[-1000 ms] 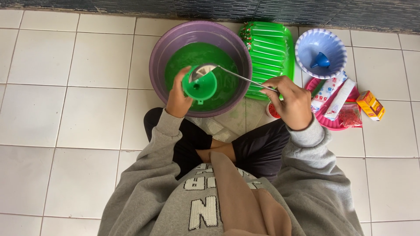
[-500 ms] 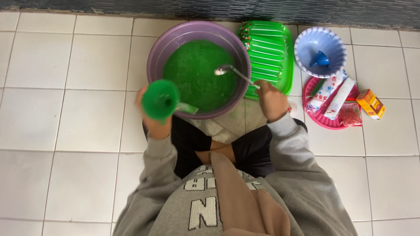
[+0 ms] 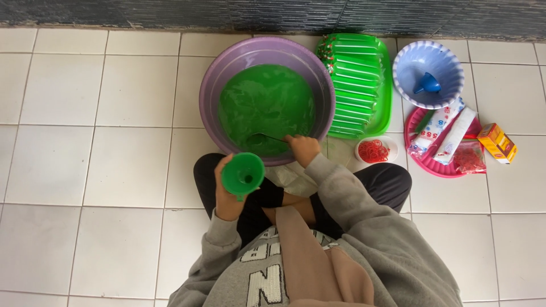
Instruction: The person fills plastic sleeves with green liquid from a basin using a funnel and a ladle, then seals each one with a rubber band.
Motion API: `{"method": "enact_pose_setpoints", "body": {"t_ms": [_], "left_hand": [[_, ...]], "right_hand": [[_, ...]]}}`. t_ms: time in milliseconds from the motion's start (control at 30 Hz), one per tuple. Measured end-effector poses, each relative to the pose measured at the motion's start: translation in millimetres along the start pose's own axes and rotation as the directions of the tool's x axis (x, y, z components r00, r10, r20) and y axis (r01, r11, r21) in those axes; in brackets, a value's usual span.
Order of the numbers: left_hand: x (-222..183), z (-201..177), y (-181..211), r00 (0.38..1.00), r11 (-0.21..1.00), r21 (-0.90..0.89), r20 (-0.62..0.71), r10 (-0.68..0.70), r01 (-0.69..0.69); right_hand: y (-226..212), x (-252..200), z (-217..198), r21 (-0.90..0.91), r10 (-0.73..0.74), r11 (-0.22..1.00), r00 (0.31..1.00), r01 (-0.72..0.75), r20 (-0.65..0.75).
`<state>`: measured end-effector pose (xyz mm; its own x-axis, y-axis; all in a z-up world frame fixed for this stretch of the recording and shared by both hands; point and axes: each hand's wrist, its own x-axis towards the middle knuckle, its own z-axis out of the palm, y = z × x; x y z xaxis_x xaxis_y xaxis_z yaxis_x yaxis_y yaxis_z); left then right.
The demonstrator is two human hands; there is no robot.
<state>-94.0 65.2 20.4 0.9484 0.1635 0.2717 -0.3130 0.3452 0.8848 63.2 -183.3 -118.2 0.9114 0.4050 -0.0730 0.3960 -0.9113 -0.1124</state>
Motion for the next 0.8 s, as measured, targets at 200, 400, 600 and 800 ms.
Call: {"method": "enact_pose_setpoints", "body": {"t_ms": [200, 400, 600, 800], "left_hand": [[13, 20, -24, 0.982, 0.982, 0.186, 0.187, -0.013, -0.023], [19, 49, -32, 0.937, 0.925, 0.357, 0.263, -0.231, 0.128], [14, 53, -52, 0.905, 0.893, 0.426, 0.31, -0.291, 0.141], [16, 53, -46, 0.924, 0.902, 0.417, 0.29, -0.25, 0.114]], "right_hand": [[-13, 93, 66, 0.06, 0.098, 0.993, 0.993, -0.102, 0.066], [0, 169, 72, 0.065, 0.278, 0.958, 0.96, -0.279, 0.025], [50, 194, 46, 0.012, 0.411, 0.911, 0.912, -0.411, 0.014], [119, 166, 46, -0.144, 0.357, 0.913, 0.919, -0.38, -0.166]]}}
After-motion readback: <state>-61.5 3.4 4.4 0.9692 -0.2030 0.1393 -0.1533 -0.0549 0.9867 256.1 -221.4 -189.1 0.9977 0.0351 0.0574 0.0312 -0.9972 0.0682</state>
